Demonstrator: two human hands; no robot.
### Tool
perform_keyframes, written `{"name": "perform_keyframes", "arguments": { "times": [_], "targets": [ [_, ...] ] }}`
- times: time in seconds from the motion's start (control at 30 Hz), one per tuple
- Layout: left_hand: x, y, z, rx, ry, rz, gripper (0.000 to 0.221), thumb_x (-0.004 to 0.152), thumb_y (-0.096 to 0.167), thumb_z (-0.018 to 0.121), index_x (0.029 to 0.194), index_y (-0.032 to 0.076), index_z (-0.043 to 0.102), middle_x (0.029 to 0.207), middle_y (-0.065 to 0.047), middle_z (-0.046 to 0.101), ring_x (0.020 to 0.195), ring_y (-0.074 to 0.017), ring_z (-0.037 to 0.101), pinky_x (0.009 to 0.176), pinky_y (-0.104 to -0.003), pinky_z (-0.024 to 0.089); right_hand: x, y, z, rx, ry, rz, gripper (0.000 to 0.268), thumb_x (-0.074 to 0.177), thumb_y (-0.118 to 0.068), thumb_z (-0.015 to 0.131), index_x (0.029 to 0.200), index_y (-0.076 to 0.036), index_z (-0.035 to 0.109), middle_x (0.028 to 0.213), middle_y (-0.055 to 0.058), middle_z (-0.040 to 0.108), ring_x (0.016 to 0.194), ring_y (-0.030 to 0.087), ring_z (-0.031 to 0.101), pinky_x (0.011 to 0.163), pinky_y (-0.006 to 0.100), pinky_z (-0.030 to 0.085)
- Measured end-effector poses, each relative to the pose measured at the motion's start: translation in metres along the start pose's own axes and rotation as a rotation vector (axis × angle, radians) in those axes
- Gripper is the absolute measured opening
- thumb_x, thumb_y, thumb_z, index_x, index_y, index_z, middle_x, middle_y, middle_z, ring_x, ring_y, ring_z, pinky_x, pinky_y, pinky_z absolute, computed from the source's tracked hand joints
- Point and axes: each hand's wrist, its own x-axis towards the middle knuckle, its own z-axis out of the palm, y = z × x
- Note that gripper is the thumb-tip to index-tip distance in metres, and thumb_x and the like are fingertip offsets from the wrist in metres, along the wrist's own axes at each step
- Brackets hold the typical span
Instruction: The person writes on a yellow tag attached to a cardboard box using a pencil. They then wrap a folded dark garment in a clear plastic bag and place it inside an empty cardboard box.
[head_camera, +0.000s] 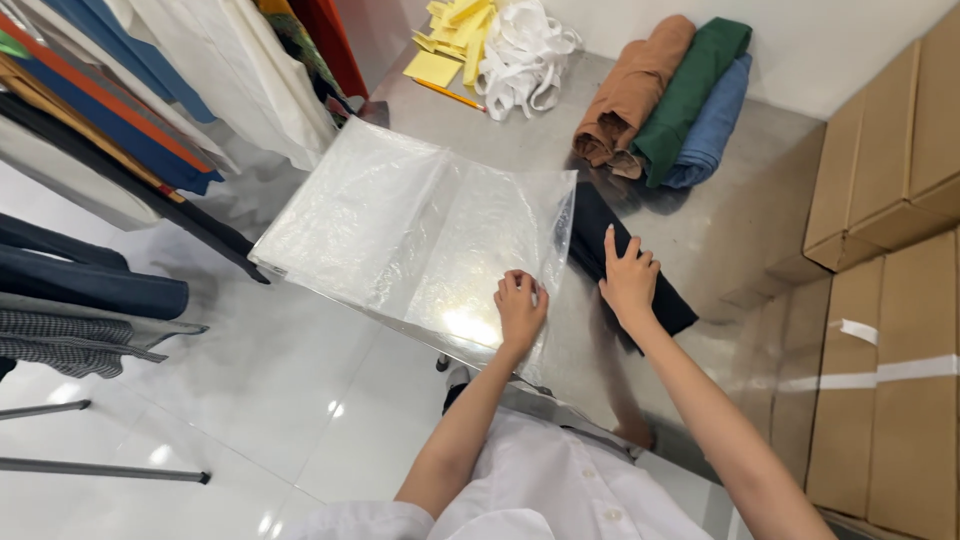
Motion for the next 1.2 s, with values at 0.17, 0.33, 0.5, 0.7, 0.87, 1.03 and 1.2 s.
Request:
{"name": "perform_keyframes", "arguments": {
  "times": [0.17,0.33,0.5,0.7,0.87,1.03,1.2],
  "targets": [
    [-0.001,-0.003,0.001,0.005,0.03,0.075,0.017,0.084,0.021,0.067,0.084,0.013,0.052,0.106,-0.009,0.052,0.096,-0.0333,0.056,0.077,-0.046,0.046,-0.054,0.032,-0.003,0.097,-0.046,0.011,0.099,0.07,-0.036,0.089,0.153,-0.011,0.041,0.116,0.025,0.057,0.086,0.039,0.071,0.073,0.048,0.059],
    [-0.004,-0.006,0.007,0.009,0.039,0.107,0.017,0.083,0.021,0.068,0.084,0.014,0.052,0.106,-0.009,0.053,0.094,-0.033,0.056,0.075,-0.045,0.047,-0.068,0.078,-0.002,0.605,-0.249,0.197,0.097,0.075,-0.031,0.083,0.157,-0.014,0.035,0.117,0.03,0.06,0.092,0.049,0.07,0.075,0.057,0.057],
    [-0.003,-0.003,0.001,0.0,0.03,0.107,0.017,0.088,0.021,0.065,0.083,0.012,0.051,0.106,-0.007,0.052,0.096,-0.032,0.056,0.077,-0.043,0.047,-0.083,0.086,0.045,2.156,-0.556,1.051,0.063,0.08,-0.046,0.076,0.133,-0.016,0.063,0.123,0.02,0.068,0.101,0.031,0.069,0.098,0.044,0.048],
    [0.0,-0.009,0.007,-0.025,0.007,0.079,0.015,0.089,0.021,0.065,0.084,0.013,0.053,0.106,-0.007,0.053,0.096,-0.0333,0.058,0.076,-0.045,0.049,-0.078,0.027,-0.024,2.997,-0.686,0.962,0.071,0.087,-0.053,0.063,0.141,-0.008,0.054,0.141,0.019,0.061,0.123,0.032,0.063,0.109,0.048,0.042],
    [0.013,-0.012,0.011,-0.065,-0.062,-0.022,0.017,0.09,0.025,0.065,0.081,0.013,0.058,0.105,-0.006,0.056,0.097,-0.0341,0.061,0.077,-0.048,0.051,-0.054,0.014,-0.053,2.267,-0.752,1.03,0.078,0.085,-0.05,0.069,0.148,-0.009,0.046,0.149,0.02,0.049,0.13,0.034,0.051,0.119,0.049,0.028],
    [0.028,-0.005,0.002,-0.223,-0.1,-0.149,0.02,0.091,0.024,0.064,0.078,0.01,0.058,0.114,-0.007,0.057,0.105,-0.0346,0.064,0.084,-0.05,0.053,-0.017,0.008,-0.069,1.955,-1.04,1.024,0.087,0.072,-0.053,0.083,0.141,-0.007,0.058,0.13,0.024,0.063,0.11,0.033,0.063,0.103,0.047,0.042],
    [0.048,0.062,-0.069,-0.684,0.04,-0.227,0.024,0.097,0.015,0.053,0.082,-0.004,0.049,0.132,-0.032,0.053,0.124,-0.0567,0.051,0.101,-0.061,0.043,-0.015,0.04,-0.072,1.731,-1.172,0.993,0.084,0.071,-0.05,0.084,0.136,-0.001,0.062,0.12,0.024,0.067,0.1,0.033,0.065,0.092,0.041,0.047]
  ]
}}
